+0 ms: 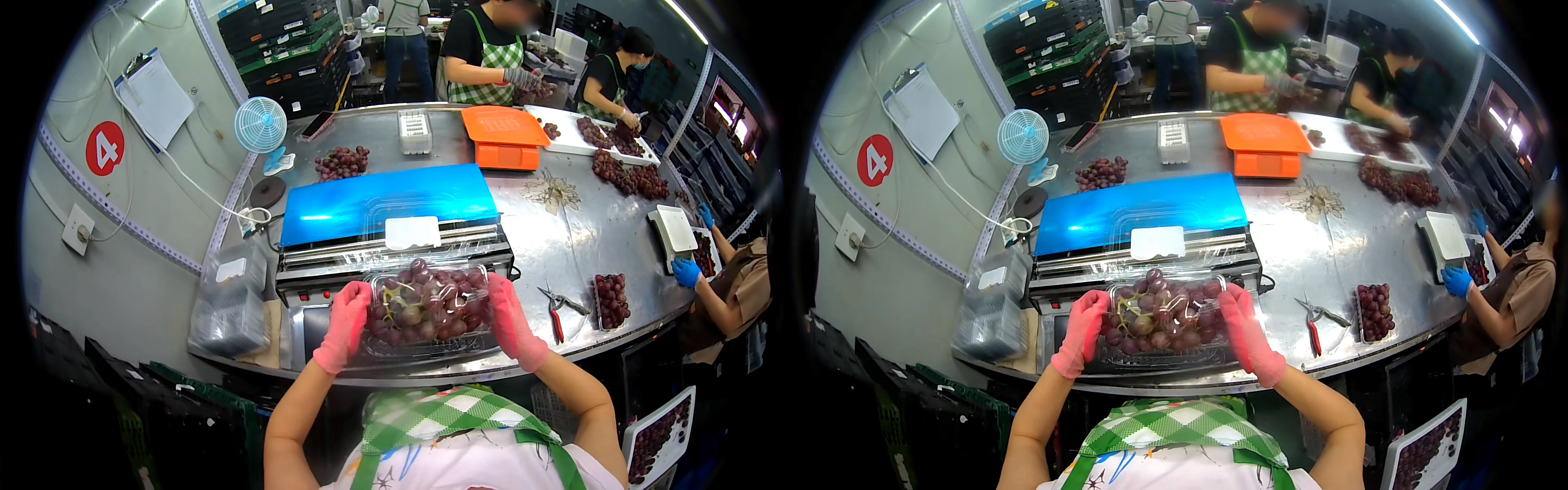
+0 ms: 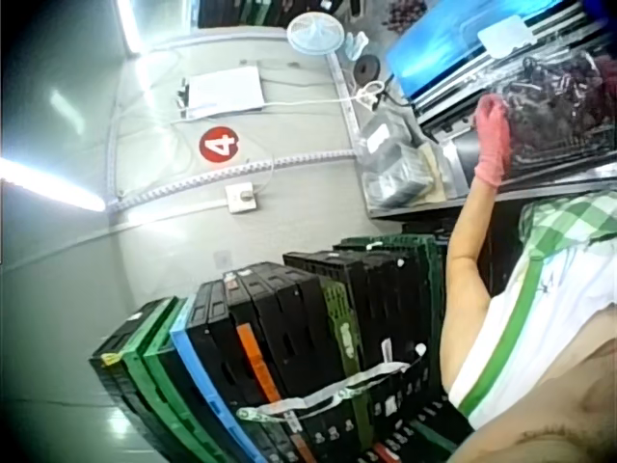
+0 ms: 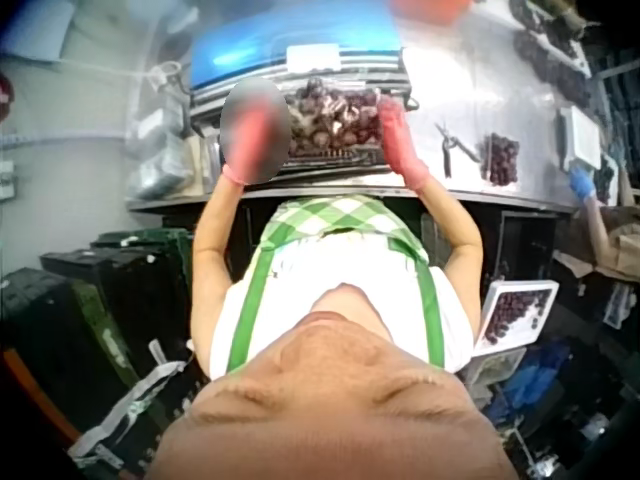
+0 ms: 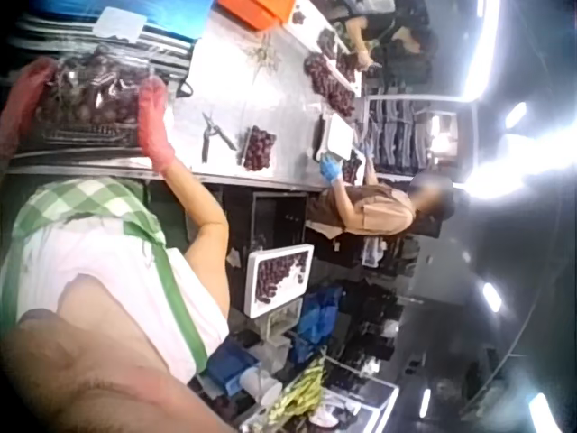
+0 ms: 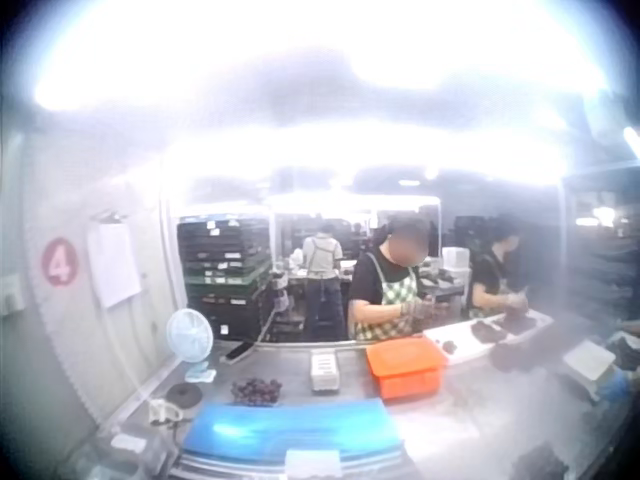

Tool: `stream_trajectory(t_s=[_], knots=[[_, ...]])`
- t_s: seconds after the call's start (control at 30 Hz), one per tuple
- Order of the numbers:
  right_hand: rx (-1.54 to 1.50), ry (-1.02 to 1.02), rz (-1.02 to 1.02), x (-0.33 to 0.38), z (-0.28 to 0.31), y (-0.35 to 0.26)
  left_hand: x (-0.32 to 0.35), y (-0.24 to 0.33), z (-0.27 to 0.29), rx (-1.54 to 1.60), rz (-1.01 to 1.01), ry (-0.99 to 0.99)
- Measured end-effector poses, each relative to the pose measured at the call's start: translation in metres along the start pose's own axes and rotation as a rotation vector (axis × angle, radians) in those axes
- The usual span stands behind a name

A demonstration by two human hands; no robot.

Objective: The person places grapes into a plastic container, wraps the container in plastic film using a manual dispenser, and sets the finished package into a crate.

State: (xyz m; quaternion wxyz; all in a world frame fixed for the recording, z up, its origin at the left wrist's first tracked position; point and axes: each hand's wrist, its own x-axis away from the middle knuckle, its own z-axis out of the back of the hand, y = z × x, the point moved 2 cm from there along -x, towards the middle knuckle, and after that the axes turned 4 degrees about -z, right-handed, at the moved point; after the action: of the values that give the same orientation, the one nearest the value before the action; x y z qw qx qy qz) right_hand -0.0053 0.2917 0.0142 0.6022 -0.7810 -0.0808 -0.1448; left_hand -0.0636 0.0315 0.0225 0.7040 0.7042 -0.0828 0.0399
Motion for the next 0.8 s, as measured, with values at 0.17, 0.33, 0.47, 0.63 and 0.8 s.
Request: stream_trajectory(t_s=[0.17,0.33,0.47,0.63,0.8], knots=[[0.239,-0.014,0.09,-0.008,-0.003,-0.003,-0.016,-0.018,0.009,-0.146,0.046,-0.075],[0.441,-0.213,0.122,-0.02,0.006,-0.013,-0.018,0.0,0.007,-0.286,0.148,-0.117],[0.779,-0.261,-0.038,-0.02,-0.008,-0.043,-0.022,-0.004,0.011,-0.487,0.124,-0.164],[0.93,-0.285,-0.242,-0.043,-0.008,-0.053,-0.028,0.001,0.01,-0.86,-0.074,-0.269],[1.217,-0.358,-0.315,-0.051,-0.021,-0.063,-0.045,0.011,0.002,-1.293,-0.095,-0.43]])
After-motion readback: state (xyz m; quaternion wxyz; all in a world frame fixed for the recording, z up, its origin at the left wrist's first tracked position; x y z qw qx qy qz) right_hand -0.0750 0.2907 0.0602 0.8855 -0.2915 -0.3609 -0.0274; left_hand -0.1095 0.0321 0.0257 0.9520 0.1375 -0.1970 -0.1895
